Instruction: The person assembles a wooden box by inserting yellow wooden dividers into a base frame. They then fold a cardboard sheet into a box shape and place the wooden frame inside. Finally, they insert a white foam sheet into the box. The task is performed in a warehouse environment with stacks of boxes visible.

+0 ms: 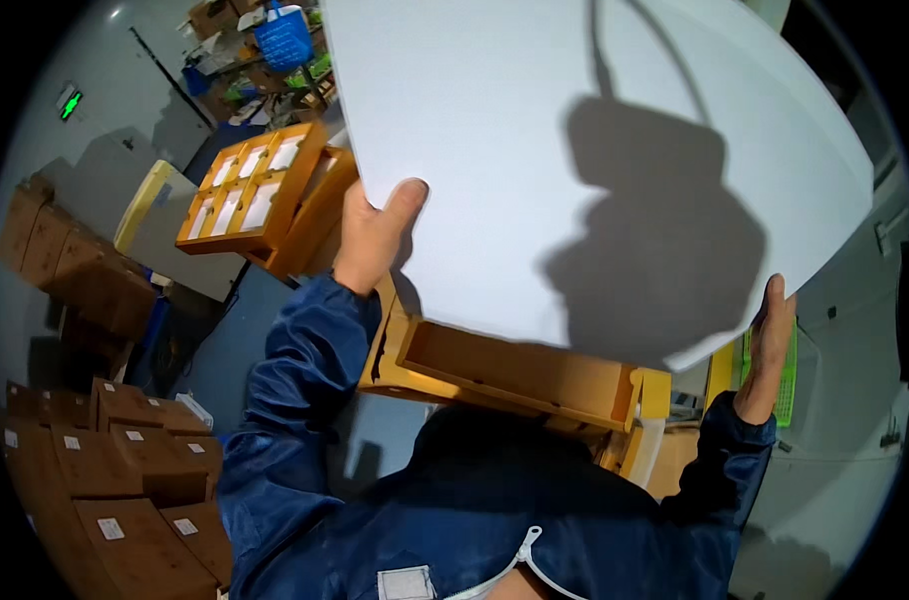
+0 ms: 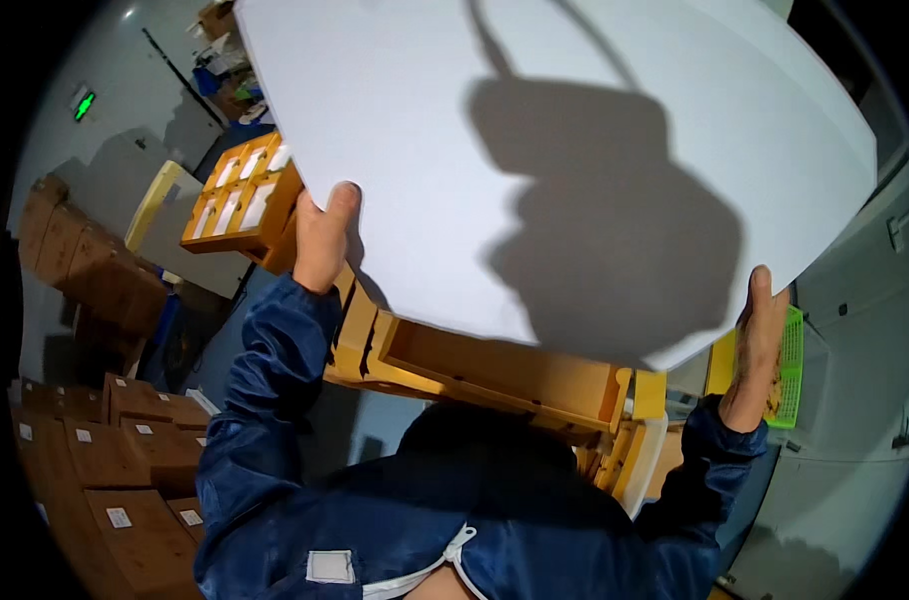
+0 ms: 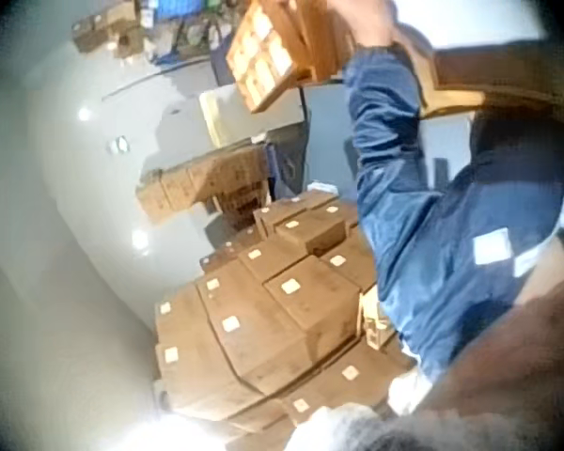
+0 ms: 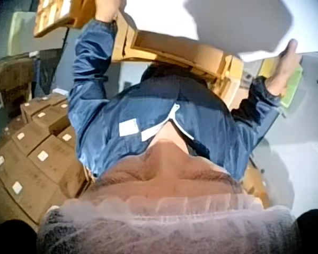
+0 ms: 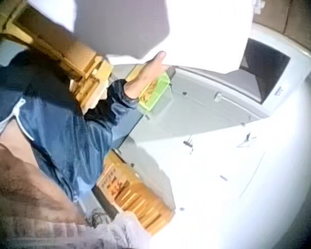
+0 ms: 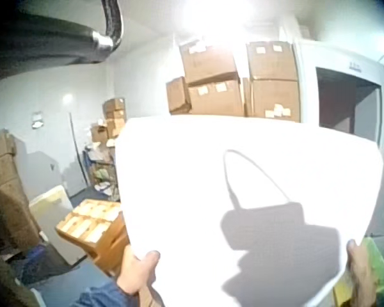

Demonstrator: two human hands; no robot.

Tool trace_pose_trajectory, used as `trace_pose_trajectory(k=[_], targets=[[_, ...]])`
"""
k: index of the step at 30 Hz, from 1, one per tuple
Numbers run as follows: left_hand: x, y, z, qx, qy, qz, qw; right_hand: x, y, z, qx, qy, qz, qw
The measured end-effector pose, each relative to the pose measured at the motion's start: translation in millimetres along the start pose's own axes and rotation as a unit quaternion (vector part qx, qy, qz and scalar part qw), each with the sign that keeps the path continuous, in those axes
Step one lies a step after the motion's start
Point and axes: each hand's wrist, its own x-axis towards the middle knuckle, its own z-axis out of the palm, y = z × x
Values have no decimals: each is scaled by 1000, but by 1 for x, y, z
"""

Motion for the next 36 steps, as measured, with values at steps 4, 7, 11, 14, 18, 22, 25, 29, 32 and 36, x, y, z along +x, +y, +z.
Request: trace_pose_trajectory(k=[4, 7, 11, 14, 18, 22, 25, 29, 32, 36], targets=[[15, -8, -6, 111, 72, 73, 989, -13, 12, -28, 36, 59, -81, 994], [10, -30, 3, 87, 190, -17, 978, -27, 5, -26, 56, 117, -133, 983], [-16, -50, 29, -241, 60, -245, 937, -48, 19, -2, 174, 75, -166, 968], [-4, -61, 30, -275, 105, -219, 930, -62, 48, 15, 276, 92, -147, 945], [6, -87, 21, -368, 149, -204, 895, -80, 73, 8, -545, 145, -128, 816], [4, -56, 29, -349, 169, -182, 904, -79, 44, 35, -134, 108, -60, 983], [14, -44, 6, -361, 169, -84, 913, -85, 25, 64, -174, 108, -13, 979], [19, -9, 12, -317, 183, -38, 930, -85, 27, 71, 112, 101, 79, 985], [16, -6, 24, -319, 169, -43, 932, -66, 40, 57, 207, 68, 96, 971], [22, -53, 11, 41, 203, 38, 977, -71, 46, 22, 124, 62, 78, 987]])
